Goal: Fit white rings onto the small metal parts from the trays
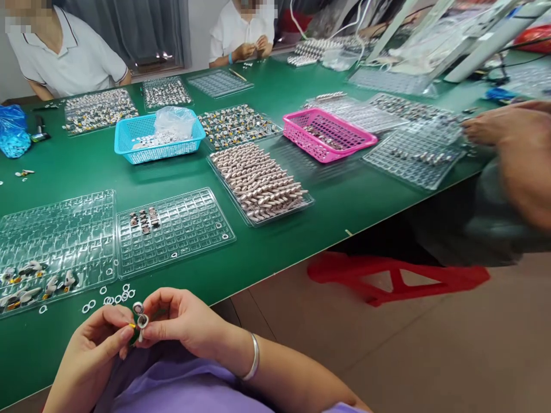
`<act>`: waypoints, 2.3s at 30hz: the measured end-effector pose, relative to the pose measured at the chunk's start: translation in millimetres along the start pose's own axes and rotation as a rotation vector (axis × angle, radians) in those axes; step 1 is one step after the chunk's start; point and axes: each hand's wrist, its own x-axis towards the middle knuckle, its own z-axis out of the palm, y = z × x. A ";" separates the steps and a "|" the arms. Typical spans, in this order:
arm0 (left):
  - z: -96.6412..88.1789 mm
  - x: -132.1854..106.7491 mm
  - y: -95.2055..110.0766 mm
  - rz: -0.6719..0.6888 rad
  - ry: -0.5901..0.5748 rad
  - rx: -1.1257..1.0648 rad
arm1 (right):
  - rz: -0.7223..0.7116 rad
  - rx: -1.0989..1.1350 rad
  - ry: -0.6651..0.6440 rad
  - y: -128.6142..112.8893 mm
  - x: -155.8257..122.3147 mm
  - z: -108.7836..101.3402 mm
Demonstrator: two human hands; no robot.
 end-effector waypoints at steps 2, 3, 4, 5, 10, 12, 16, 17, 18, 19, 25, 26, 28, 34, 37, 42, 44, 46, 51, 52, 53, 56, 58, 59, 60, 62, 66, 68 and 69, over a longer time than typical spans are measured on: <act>1.9 -1.4 -0.2 -0.022 0.014 -0.016 | -0.021 -0.012 0.013 -0.2 -1.1 2.0; 2.6 -1.9 -0.8 -0.033 0.032 -0.017 | -0.028 -0.020 0.015 -0.4 -1.7 3.0; 3.1 -2.1 -1.8 -0.040 0.047 -0.017 | -0.033 -0.031 0.016 -0.6 -2.3 4.1; 3.2 -2.0 -3.1 -0.040 0.056 -0.018 | -0.035 -0.040 0.019 -0.8 -3.0 5.1; 2.3 0.4 -8.9 -0.026 0.032 -0.010 | -0.066 -0.095 0.029 0.0 -6.3 8.6; 3.5 0.7 -8.7 -0.032 0.038 -0.023 | -0.094 -0.128 0.022 1.1 -7.0 9.2; 8.8 -0.3 -5.7 -0.052 0.054 -0.053 | -0.123 -0.160 0.033 3.4 -7.3 9.6; 10.2 -0.8 -5.2 -0.055 0.060 -0.061 | -0.126 -0.162 0.039 4.0 -7.4 9.7; 11.4 -1.4 -5.0 -0.055 0.065 -0.073 | -0.129 -0.159 0.042 4.6 -7.6 9.8; 12.4 -1.9 -5.0 -0.056 0.069 -0.086 | -0.131 -0.153 0.042 5.2 -7.8 9.9; 12.5 -4.5 -5.0 -0.159 0.040 -0.205 | -0.151 -0.173 0.033 7.8 -8.9 9.2; 12.0 -5.0 -4.2 -0.206 0.027 -0.230 | -0.158 -0.194 0.040 7.7 -8.9 9.0; 11.3 -6.0 -1.9 -0.305 0.002 -0.269 | -0.179 -0.244 0.059 6.8 -8.9 8.5; 10.8 -5.8 -0.4 -0.427 -0.062 -0.322 | -0.280 -0.434 0.088 2.8 -9.5 4.9; 8.6 -3.6 -5.0 -0.320 -0.089 -0.213 | -0.327 -0.514 0.112 1.3 -10.0 2.4; 1.2 -5.7 -10.0 -0.057 -0.055 0.190 | -0.357 -0.581 0.098 -1.9 -10.4 0.8; -0.9 -8.0 -9.5 0.034 -0.066 0.332 | -0.373 -0.596 0.092 -3.1 -10.1 0.7; -2.0 -9.9 -8.2 0.114 -0.085 0.432 | -0.387 -0.610 0.089 -4.2 -9.8 0.7; -3.0 -12.1 -4.4 0.308 -0.089 0.604 | -0.430 -0.645 0.059 -6.0 -10.1 0.9; -3.0 -12.3 -3.7 0.352 -0.082 0.639 | -0.436 -0.652 0.051 -6.0 -10.1 0.9; -2.8 -12.4 -3.0 0.393 -0.079 0.673 | -0.443 -0.661 0.044 -5.8 -10.0 0.7; -2.1 -12.6 -0.6 0.506 -0.096 0.747 | -0.480 -0.699 0.023 -4.5 -9.2 -0.3; -1.7 -12.5 1.2 0.574 -0.114 0.775 | -0.522 -0.725 0.004 -5.4 -9.1 -1.0; -1.8 -12.4 1.9 0.606 -0.116 0.787 | -0.538 -0.746 -0.012 -7.3 -9.6 -1.2; -1.9 -12.2 2.5 0.632 -0.115 0.802 | -0.540 -0.769 -0.031 -10.4 -10.4 -1.2; -2.9 -11.4 2.8 0.679 -0.102 0.844 | -0.498 -0.808 -0.059 -19.7 -13.6 -0.4; -6.7 -8.7 -0.6 0.824 -0.058 0.976 | -0.373 -0.927 -0.030 -40.0 -22.2 4.6; -8.3 -7.6 -3.3 0.913 -0.039 1.043 | -0.336 -0.990 -0.041 -43.9 -24.8 7.9; -8.8 -7.2 -4.6 0.950 -0.034 1.071 | -0.319 -1.009 -0.051 -43.8 -25.3 9.4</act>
